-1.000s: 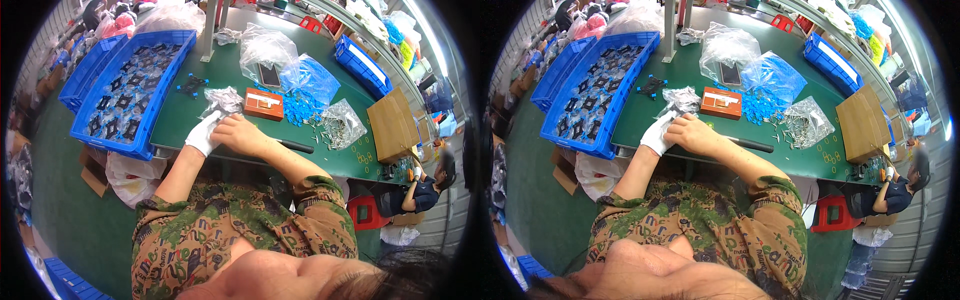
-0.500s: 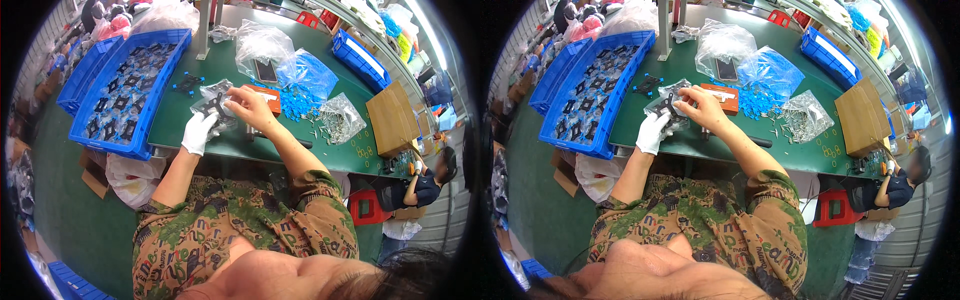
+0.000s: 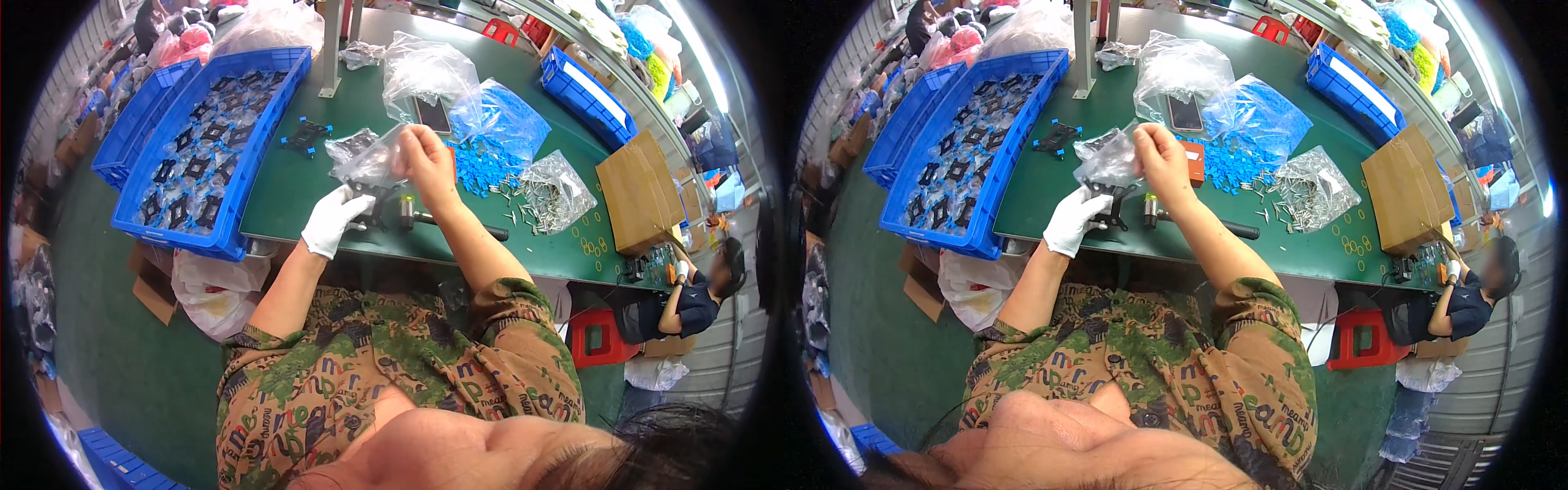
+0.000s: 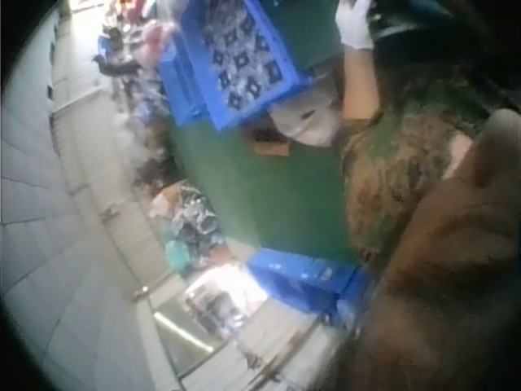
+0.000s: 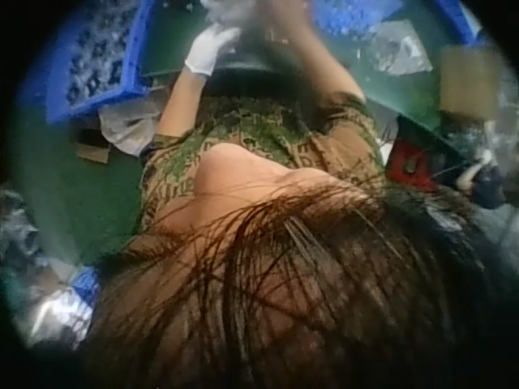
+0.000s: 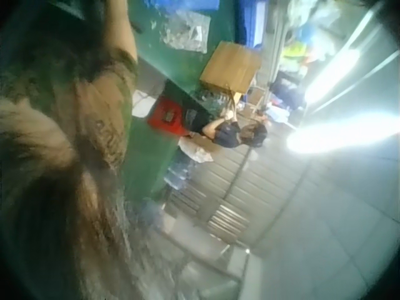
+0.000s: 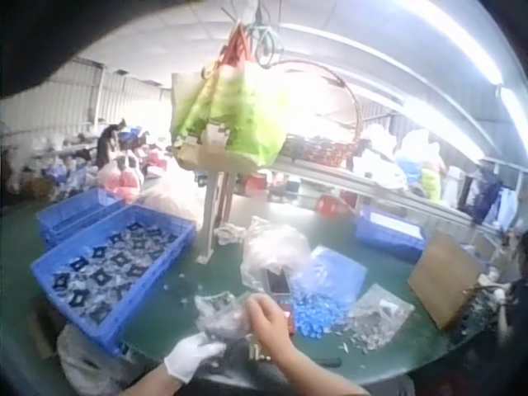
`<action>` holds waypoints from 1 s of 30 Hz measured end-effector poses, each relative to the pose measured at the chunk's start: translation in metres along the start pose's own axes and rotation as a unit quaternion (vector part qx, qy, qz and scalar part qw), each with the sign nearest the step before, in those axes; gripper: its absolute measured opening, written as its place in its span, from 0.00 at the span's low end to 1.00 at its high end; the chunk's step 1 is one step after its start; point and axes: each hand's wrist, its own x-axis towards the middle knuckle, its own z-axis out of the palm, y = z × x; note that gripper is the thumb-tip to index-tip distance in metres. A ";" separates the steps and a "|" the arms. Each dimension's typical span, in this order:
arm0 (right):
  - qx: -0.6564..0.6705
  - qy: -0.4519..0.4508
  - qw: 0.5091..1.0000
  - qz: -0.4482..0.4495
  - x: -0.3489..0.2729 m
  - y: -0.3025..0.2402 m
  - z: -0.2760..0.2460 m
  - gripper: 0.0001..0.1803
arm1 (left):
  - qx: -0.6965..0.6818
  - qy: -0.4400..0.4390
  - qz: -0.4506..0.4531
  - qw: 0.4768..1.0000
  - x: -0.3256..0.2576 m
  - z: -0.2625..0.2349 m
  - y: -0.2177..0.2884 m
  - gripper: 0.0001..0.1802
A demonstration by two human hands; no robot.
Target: The person assembles small electronic components at a factory workstation. They pick up black plastic frames from a blue bin, insert blue plastic pieces and metal pins into the frames, and use a hammer to secure the pins. The person then places the assembled units into a clear plastic bag.
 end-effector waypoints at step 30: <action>-0.812 -0.036 0.561 -0.158 0.286 0.149 -0.150 0.27 | -0.315 -0.111 -0.025 0.942 0.010 -0.032 -0.022 0.23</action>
